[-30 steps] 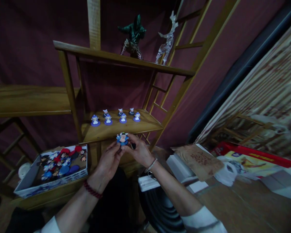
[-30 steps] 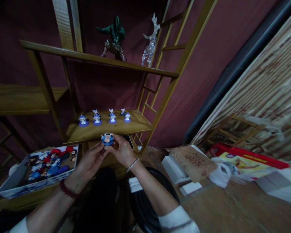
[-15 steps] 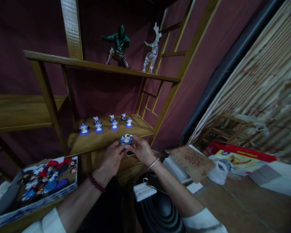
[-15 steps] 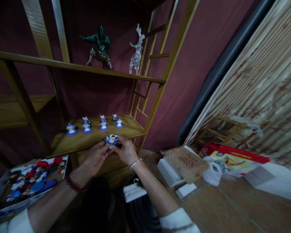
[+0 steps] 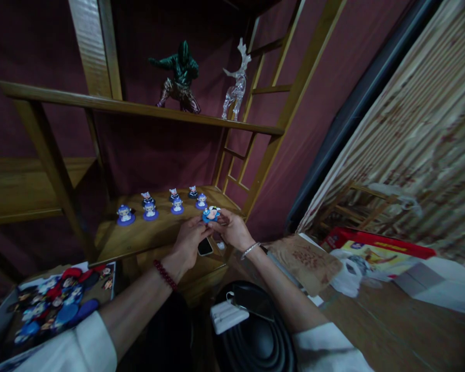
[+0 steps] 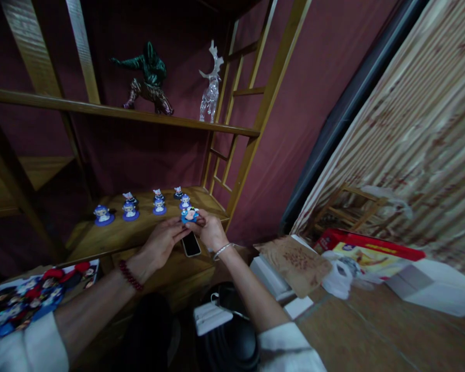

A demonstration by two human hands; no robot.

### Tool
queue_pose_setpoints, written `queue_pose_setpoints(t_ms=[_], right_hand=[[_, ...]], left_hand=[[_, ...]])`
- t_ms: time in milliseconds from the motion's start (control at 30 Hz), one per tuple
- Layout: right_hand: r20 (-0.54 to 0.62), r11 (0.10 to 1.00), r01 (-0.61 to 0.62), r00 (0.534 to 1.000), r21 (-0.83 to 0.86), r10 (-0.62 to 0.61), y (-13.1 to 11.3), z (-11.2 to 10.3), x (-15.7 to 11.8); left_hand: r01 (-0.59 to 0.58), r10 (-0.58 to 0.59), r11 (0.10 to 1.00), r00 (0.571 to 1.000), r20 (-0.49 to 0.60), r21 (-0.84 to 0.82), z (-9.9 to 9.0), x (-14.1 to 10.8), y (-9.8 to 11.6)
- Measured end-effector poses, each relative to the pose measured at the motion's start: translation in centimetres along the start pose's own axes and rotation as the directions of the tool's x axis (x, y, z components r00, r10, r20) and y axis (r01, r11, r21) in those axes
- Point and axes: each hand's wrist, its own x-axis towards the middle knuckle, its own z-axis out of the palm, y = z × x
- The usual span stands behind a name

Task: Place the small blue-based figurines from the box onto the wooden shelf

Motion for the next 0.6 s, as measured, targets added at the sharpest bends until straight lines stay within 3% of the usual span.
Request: queue_pose_setpoints(t_ms=[300, 467, 600], right_hand=[[-0.12, 0.996, -0.076, 0.99, 0.037, 0.08, 2.7, -1.9, 3.1], [-0.132, 0.996, -0.084, 0.988, 0.005, 0.084, 3.8, -2.3, 4.4], [-0.144, 0.996, -0.068, 0.988, -0.055, 0.059, 4.7, -2.5, 5.5]], left_hand=[[0.048, -0.029, 0.981, 0.995, -0.098, 0.189, 1.6, 2.2, -0.1], [-0.002, 0.01, 0.947, 1.0, -0.021, 0.322, 1.3, 4.3, -1.6], [-0.075, 0.079, 0.848, 0.997, 0.014, 0.524, 0.7, 6.1, -2.9]])
